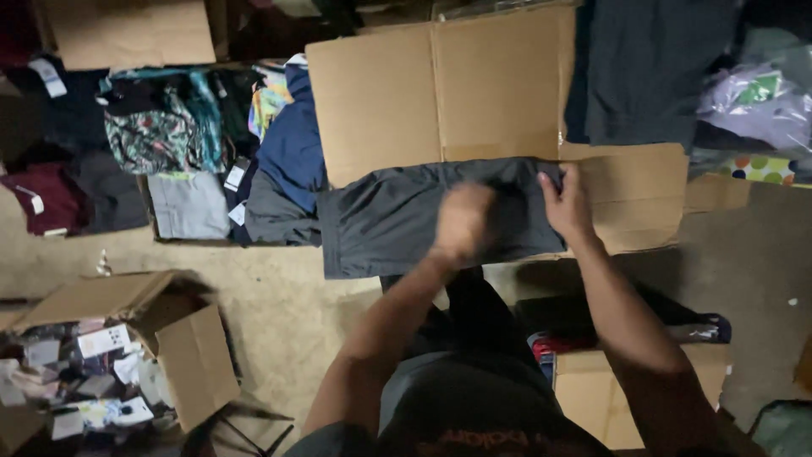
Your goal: Folding garments and organizing them on a surface in a storage area.
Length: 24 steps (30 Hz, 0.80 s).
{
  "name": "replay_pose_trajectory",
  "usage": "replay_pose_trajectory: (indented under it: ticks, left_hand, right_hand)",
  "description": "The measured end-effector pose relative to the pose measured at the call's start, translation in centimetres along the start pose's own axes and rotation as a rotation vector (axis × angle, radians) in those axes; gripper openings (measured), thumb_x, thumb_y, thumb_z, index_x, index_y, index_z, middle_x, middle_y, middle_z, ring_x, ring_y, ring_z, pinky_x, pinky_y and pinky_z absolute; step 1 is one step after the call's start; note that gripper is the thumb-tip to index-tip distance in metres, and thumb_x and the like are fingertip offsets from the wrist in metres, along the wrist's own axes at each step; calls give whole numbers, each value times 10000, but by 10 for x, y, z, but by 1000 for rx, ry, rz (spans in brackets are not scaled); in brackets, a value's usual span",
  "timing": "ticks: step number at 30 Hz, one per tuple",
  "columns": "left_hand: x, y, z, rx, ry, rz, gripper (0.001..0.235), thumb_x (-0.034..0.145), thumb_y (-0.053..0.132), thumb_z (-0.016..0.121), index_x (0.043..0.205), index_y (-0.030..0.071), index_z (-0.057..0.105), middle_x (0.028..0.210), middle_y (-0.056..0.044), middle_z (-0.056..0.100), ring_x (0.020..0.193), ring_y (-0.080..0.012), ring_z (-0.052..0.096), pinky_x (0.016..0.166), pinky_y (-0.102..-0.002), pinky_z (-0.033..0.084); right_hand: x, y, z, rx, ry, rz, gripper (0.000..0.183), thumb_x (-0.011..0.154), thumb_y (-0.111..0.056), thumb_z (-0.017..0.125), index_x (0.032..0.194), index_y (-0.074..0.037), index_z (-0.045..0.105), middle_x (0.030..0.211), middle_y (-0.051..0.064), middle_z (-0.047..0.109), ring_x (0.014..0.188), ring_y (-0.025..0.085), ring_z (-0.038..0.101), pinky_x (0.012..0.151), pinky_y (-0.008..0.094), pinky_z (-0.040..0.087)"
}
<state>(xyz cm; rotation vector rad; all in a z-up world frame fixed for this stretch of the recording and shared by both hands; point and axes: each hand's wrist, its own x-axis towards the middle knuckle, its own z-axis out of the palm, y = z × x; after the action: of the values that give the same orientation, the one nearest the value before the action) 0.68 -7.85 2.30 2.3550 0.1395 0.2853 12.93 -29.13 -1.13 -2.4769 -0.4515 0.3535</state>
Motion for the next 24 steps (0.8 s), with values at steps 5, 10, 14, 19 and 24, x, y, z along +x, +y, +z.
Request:
replay_pose_trajectory:
  ticks: [5,10,14,19,24]
  left_hand:
    - [-55,43,129,203,-659,-114,810,719,704,722,1317,214,479,1105,-86,659,1045,-319,672,750,-542,576]
    - [-76,35,170,128,-486,-184,347,965,540,537,1131,241,596,1051,-61,690,984,-289,699,696,-482,588]
    - [-65,42,109,45,-326,-223,256,911,367,638,1135,246,618,1117,-47,601,1027,-268,638,777,-414,558]
    - [-102,65,-8,-496,122,-276,197,1005,302,606,1071,117,595,1367,-272,509,1267,-516,535,1043,-551,472]
    - [-178,42,-35,-1071,449,-930,108,1018,157,655,1119,121,649,937,-91,665,876,-220,659,844,-373,557]
  right_hand:
    - [10,-26,-10,109,36,107,455,995,-279,800,1261,-18,539,982,270,695,951,442,699,733,518,576]
    - [11,-17,-2,297,-9,114,347,890,-131,867,1196,-67,716,1021,212,747,982,287,729,787,402,597]
    - [14,-27,-10,358,-49,20,368,868,-63,849,1193,-86,678,1020,168,718,951,236,701,796,357,580]
    - [8,-108,4,429,-222,-136,387,880,35,776,1196,-7,557,1049,204,674,985,257,673,846,373,569]
    - [-2,-226,79,166,-270,-227,388,763,-132,867,1086,-103,653,925,182,741,878,386,746,672,447,612]
